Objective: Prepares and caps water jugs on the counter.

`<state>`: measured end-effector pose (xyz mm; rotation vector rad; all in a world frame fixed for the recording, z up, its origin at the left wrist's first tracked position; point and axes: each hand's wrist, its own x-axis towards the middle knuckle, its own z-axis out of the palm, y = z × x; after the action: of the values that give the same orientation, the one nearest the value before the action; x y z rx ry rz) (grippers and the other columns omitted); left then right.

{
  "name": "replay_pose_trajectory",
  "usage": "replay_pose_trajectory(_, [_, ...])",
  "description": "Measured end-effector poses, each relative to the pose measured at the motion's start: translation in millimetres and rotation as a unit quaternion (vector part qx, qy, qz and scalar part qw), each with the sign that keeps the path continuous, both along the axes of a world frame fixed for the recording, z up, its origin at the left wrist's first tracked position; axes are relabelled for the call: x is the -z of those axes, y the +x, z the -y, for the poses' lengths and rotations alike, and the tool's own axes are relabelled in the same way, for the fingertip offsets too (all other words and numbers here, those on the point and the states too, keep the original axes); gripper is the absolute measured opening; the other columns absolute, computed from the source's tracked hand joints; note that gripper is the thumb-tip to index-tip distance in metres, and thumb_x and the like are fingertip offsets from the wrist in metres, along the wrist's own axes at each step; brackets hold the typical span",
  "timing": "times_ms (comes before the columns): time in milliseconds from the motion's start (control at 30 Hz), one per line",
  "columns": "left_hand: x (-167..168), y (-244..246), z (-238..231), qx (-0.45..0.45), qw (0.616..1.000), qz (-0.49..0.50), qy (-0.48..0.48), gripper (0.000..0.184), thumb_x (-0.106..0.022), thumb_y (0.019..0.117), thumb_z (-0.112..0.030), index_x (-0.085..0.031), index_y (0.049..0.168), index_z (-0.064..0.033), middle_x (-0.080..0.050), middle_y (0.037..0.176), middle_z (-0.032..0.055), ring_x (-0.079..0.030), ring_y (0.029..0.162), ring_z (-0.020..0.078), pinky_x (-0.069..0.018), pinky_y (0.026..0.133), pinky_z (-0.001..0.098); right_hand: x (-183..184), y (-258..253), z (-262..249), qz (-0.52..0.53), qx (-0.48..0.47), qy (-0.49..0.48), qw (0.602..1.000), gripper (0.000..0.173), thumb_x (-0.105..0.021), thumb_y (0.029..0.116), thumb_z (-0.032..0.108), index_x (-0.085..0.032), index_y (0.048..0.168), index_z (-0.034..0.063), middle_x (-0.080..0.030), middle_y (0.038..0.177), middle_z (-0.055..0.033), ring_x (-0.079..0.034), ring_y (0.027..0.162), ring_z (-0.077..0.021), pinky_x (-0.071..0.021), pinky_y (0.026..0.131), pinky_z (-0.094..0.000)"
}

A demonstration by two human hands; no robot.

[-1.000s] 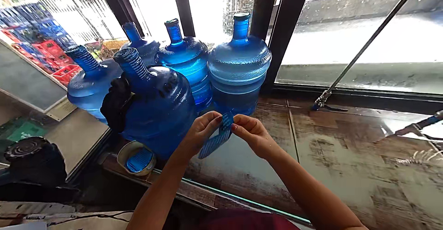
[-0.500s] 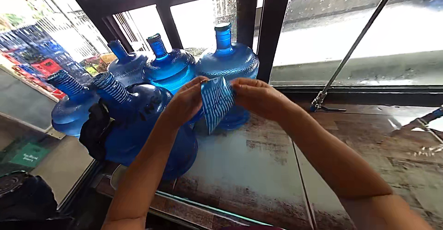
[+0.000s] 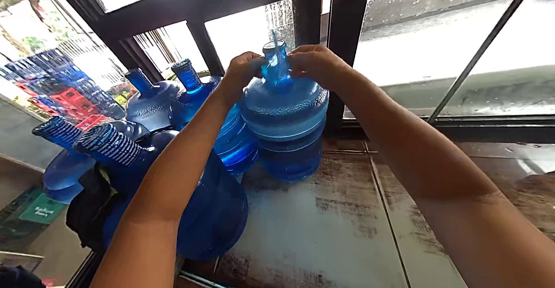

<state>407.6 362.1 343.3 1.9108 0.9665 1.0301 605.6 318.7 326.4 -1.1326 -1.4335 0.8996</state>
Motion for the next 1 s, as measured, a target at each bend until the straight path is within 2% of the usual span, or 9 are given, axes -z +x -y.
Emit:
replay_pose_trajectory(133, [-26.5, 23.1, -20.7, -0.077, 0.991, -0.104, 0.038, 0.025, -0.051, 0.1067, -0.019, -0.064, 0.114, 0.0007, -0.062, 0.09, 0.0041, -0.054, 0.074, 0.0068, -0.0458, 0.071, 0.0259, -16.5, 5.5, -29.7, 0.042, 0.051, 0.015, 0.998, 0.024, -0.052, 0.104, 0.013, -0.062, 0.118, -0.0049, -0.064, 0.096, -0.0073, -0.06, 0.078, -0.0071, -0.0525, 0.076, -0.0264])
replay_pose_trajectory(267, [-44.1, 42.2, -40.4, -0.128, 0.974, -0.189, 0.005, 0.031, -0.048, 0.1076, -0.021, -0.062, 0.122, 0.0024, -0.062, 0.111, 0.0147, -0.057, 0.09, 0.0198, -0.0465, 0.082, 0.0397, -26.5, 8.2, -57.3, 0.047, 0.099, -0.05, 0.993, 0.023, -0.05, 0.1045, 0.017, -0.061, 0.113, -0.0006, -0.063, 0.091, -0.0038, -0.061, 0.073, -0.0075, -0.0533, 0.071, -0.0266])
replay_pose_trajectory(400, [-42.4, 46.8, -56.6, -0.133, 0.974, -0.169, -0.073, 0.032, -0.044, 0.108, -0.027, -0.06, 0.127, -0.0067, -0.058, 0.105, 0.0075, -0.054, 0.088, 0.016, -0.0451, 0.077, 0.0352, -29.5, 13.3, -80.6, -0.005, 0.043, -0.161, 0.986, 0.019, -0.042, 0.1064, 0.022, -0.058, 0.107, 0.0117, -0.057, 0.086, 0.0009, -0.06, 0.079, -0.0118, -0.0536, 0.079, -0.0332])
replay_pose_trajectory(567, [-28.6, 38.0, -66.8, -0.091, 0.972, -0.073, -0.202, 0.023, -0.041, 0.1063, -0.028, -0.053, 0.091, -0.0158, -0.049, 0.07, -0.0019, -0.048, 0.059, 0.0099, -0.0425, 0.055, 0.0252, -26.4, 16.7, -76.5, 0.024, 0.04, -0.184, 0.982, 0.027, -0.046, 0.1064, 0.028, -0.059, 0.123, 0.0127, -0.062, 0.107, -0.0026, -0.061, 0.094, -0.0134, -0.0514, 0.083, -0.0333])
replay_pose_trajectory(633, [-10.3, 31.9, -65.0, -0.055, 0.975, -0.079, -0.201, 0.023, -0.04, 0.1073, -0.025, -0.051, 0.09, -0.0156, -0.047, 0.067, -0.0034, -0.047, 0.056, 0.0091, -0.0418, 0.054, 0.0251, -19.2, 16.3, -76.2, 0.056, 0.047, -0.141, 0.987, 0.031, -0.046, 0.1072, 0.028, -0.056, 0.132, 0.0121, -0.065, 0.111, -0.0036, -0.064, 0.096, -0.0121, -0.0517, 0.082, -0.0314])
replay_pose_trajectory(700, [-2.4, 28.6, -57.3, -0.058, 0.979, -0.101, -0.17, 0.023, -0.04, 0.1086, -0.024, -0.057, 0.114, -0.0094, -0.055, 0.091, 0.0027, -0.054, 0.076, 0.013, -0.046, 0.069, 0.0306, -15.1, 13.6, -69.9, 0.084, 0.052, -0.072, 0.992, 0.031, -0.045, 0.1074, 0.02, -0.056, 0.133, 0.008, -0.067, 0.114, -0.0065, -0.065, 0.098, -0.0124, -0.051, 0.084, -0.0326])
replay_pose_trajectory(800, [-2.0, 22.1, -47.4, -0.073, 0.982, -0.071, -0.157, 0.05, -0.029, 0.1122, -0.036, -0.044, 0.15, -0.0074, -0.058, 0.14, 0.0154, -0.059, 0.121, 0.0242, -0.0465, 0.098, 0.0421, -16.7, 14.2, -54.5, 0.116, 0.011, 0.035, 0.993, 0.043, -0.045, 0.0997, 0.001, -0.048, 0.142, -0.0003, -0.061, 0.127, -0.015, -0.061, 0.104, -0.012, -0.0491, 0.089, -0.0292])
replay_pose_trajectory(900, [-5.8, 16.9, -36.3, -0.063, 0.992, 0.004, -0.105, 0.062, -0.017, 0.1119, -0.045, -0.043, 0.152, -0.0057, -0.057, 0.145, 0.0157, -0.055, 0.131, 0.0259, -0.0427, 0.104, 0.0457, -22.6, 6.0, -43.4, 0.15, -0.048, 0.037, 0.987, 0.074, -0.059, 0.0896, 0.006, -0.027, 0.156, 0.0022, -0.056, 0.137, -0.0164, -0.059, 0.115, -0.0141, -0.0485, 0.097, -0.0301])
replay_pose_trajectory(1000, [-8.4, 23.0, -20.5, 0.003, 0.997, 0.018, -0.078, 0.073, -0.008, 0.109, -0.054, -0.036, 0.157, -0.0078, -0.047, 0.155, 0.0136, -0.044, 0.143, 0.0239, -0.0351, 0.114, 0.0468, -8.7, -19.7, -46.9, 0.151, 0.02, 0.082, 0.985, 0.076, -0.073, 0.0923, 0.021, -0.031, 0.15, -0.0054, -0.059, 0.133, -0.0226, -0.062, 0.121, -0.0239, -0.0488, 0.105, -0.0387])
